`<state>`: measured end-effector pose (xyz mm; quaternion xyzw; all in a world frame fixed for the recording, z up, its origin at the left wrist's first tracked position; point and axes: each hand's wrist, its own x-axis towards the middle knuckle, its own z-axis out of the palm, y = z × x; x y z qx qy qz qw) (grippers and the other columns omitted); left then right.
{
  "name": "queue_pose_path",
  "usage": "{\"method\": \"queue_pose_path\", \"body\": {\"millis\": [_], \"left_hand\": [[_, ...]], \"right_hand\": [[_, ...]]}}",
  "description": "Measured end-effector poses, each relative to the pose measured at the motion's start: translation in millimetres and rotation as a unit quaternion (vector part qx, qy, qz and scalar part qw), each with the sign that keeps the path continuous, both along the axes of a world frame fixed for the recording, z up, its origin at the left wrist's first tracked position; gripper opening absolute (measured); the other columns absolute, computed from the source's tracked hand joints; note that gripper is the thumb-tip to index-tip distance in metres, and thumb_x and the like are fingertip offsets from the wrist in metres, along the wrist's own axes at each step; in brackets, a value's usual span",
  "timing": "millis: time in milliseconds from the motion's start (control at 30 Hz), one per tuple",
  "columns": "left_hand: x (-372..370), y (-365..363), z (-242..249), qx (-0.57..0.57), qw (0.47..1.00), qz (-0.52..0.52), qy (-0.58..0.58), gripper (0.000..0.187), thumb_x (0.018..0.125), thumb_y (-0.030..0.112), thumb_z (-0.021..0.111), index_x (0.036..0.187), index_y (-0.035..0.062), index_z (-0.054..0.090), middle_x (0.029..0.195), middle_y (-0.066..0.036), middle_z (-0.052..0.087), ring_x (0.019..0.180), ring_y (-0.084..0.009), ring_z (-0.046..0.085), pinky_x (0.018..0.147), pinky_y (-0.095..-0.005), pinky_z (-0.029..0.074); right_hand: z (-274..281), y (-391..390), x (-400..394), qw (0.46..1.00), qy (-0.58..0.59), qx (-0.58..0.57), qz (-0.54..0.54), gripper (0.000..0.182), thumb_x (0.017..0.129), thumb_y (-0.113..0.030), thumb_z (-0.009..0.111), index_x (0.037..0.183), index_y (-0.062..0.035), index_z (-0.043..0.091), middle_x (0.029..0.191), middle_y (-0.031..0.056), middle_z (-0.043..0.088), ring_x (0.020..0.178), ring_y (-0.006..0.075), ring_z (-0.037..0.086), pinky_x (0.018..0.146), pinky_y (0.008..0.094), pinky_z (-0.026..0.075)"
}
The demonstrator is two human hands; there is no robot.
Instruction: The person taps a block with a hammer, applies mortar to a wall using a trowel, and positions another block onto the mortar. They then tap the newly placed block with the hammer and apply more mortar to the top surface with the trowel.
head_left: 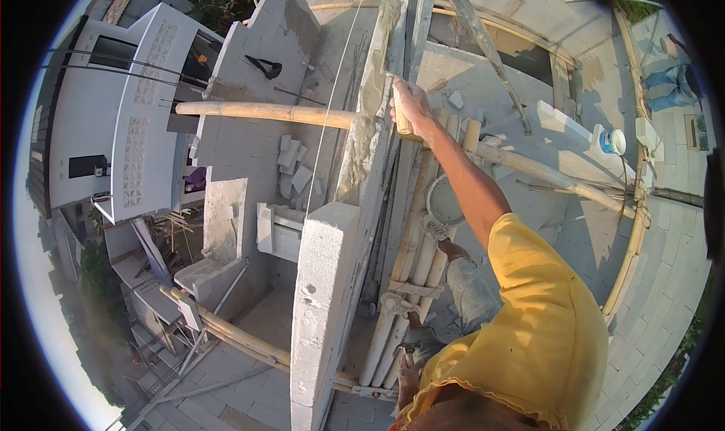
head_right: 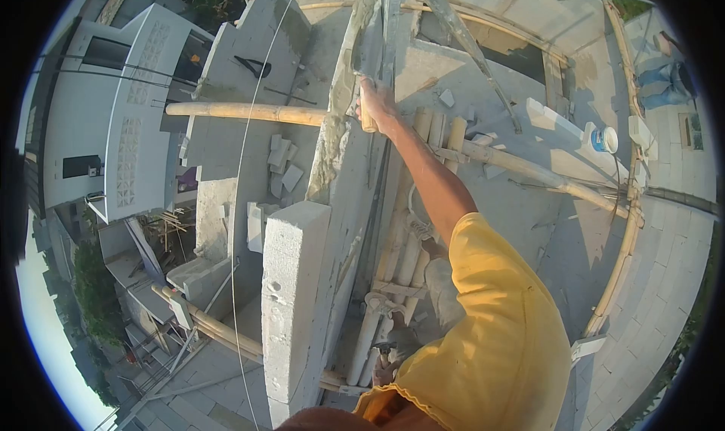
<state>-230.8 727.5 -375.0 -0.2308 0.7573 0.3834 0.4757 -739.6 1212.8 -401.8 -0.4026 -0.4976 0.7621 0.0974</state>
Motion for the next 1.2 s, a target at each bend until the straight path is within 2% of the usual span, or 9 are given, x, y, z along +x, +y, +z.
{"method": "queue_pose_path", "body": {"millis": [467,567,600,700,767,833,1000,1133,1200], "left_hand": [[27,-7,-15,-0.015,0.998,-0.023,0.048,0.051,0.084,0.023,0.075,0.124,-0.0045,0.06,0.115,-0.028,0.065,0.108,-0.0474,0.06,0.094,-0.0476,0.047],[32,-16,-15,-0.017,0.992,-0.079,0.101,0.051,0.084,0.023,0.075,0.124,-0.0046,0.06,0.115,-0.029,0.066,0.108,-0.0483,0.06,0.094,-0.0479,0.047],[-5,3,14,-0.024,0.995,-0.096,-0.024,0.057,0.085,0.028,0.074,0.13,-0.0037,0.058,0.125,-0.03,0.062,0.115,-0.049,0.057,0.099,-0.0483,0.046],[25,-39,1,-0.04,0.987,-0.153,-0.027,0.063,0.086,0.032,0.073,0.138,0.0008,0.056,0.135,-0.025,0.057,0.124,-0.0442,0.053,0.104,-0.0481,0.042],[16,-38,6,-0.085,0.965,-0.247,0.001,0.065,0.086,0.033,0.072,0.141,0.0034,0.055,0.137,-0.023,0.055,0.127,-0.0414,0.051,0.106,-0.0481,0.04],[47,-78,-5,-0.058,0.969,-0.239,0.014,0.067,0.085,0.032,0.075,0.141,0.0031,0.054,0.138,-0.021,0.055,0.132,-0.0415,0.045,0.11,-0.0485,0.037],[29,-103,-19,-0.01,0.968,-0.252,-0.014,0.068,0.083,0.03,0.079,0.139,0.0,0.055,0.139,-0.027,0.05,0.131,-0.0445,0.043,0.111,-0.0474,0.036],[29,-115,-49,-0.086,0.981,-0.157,-0.07,0.063,0.082,0.029,0.081,0.132,-0.0036,0.059,0.14,-0.028,0.046,0.131,-0.0462,0.041,0.111,-0.0486,0.036],[50,-167,-66,-0.036,0.934,-0.356,0.01,0.063,0.082,0.028,0.082,0.131,-0.004,0.059,0.142,-0.029,0.044,0.133,-0.0468,0.039,0.112,-0.0479,0.035]], "right_hand": [[0,-10,2,0.998,-0.042,0.035,0.034,0.053,0.098,-0.054,0.057,0.112,-0.0027,0.06,0.079,0.007,0.059,0.056,0.0156,0.058,0.05,0.0318,0.051],[26,-14,61,0.988,-0.002,0.142,0.066,0.053,0.096,-0.054,0.06,0.109,-0.0027,0.061,0.079,0.0062,0.058,0.056,0.0151,0.057,0.05,0.0311,0.049],[25,-15,90,0.983,-0.048,0.166,0.068,0.052,0.095,-0.055,0.063,0.107,-0.004,0.061,0.081,0.0061,0.059,0.061,0.0133,0.058,0.055,0.0296,0.048],[-24,-18,199,0.932,-0.157,0.314,0.093,0.051,0.092,-0.049,0.069,0.11,-0.0024,0.059,0.086,0.0081,0.062,0.076,0.0196,0.062,0.071,0.0339,0.05],[-95,-21,289,0.875,-0.231,0.404,0.135,0.063,0.091,-0.049,0.068,0.127,0.0001,0.052,0.099,0.0251,0.07,0.092,0.0397,0.07,0.079,0.0488,0.055],[-136,-32,368,0.814,-0.38,0.378,0.224,0.062,0.094,-0.045,0.065,0.135,-0.0026,0.046,0.106,0.0261,0.069,0.097,0.0434,0.069,0.081,0.0527,0.054],[-260,-49,455,0.681,-0.535,0.367,0.339,0.047,0.097,-0.035,0.062,0.132,-0.0056,0.052,0.106,0.0225,0.07,0.093,0.0371,0.072,0.08,0.0479,0.058],[-383,-42,457,0.654,-0.518,0.417,0.361,0.038,0.099,-0.04,0.056,0.12,-0.0084,0.055,0.103,0.0196,0.07,0.096,0.0372,0.071,0.081,0.0501,0.058],[-423,-45,438,0.668,-0.515,0.394,0.365,0.039,0.099,-0.04,0.055,0.122,-0.0082,0.056,0.105,0.0194,0.069,0.097,0.0363,0.071,0.081,0.0496,0.058]]}}
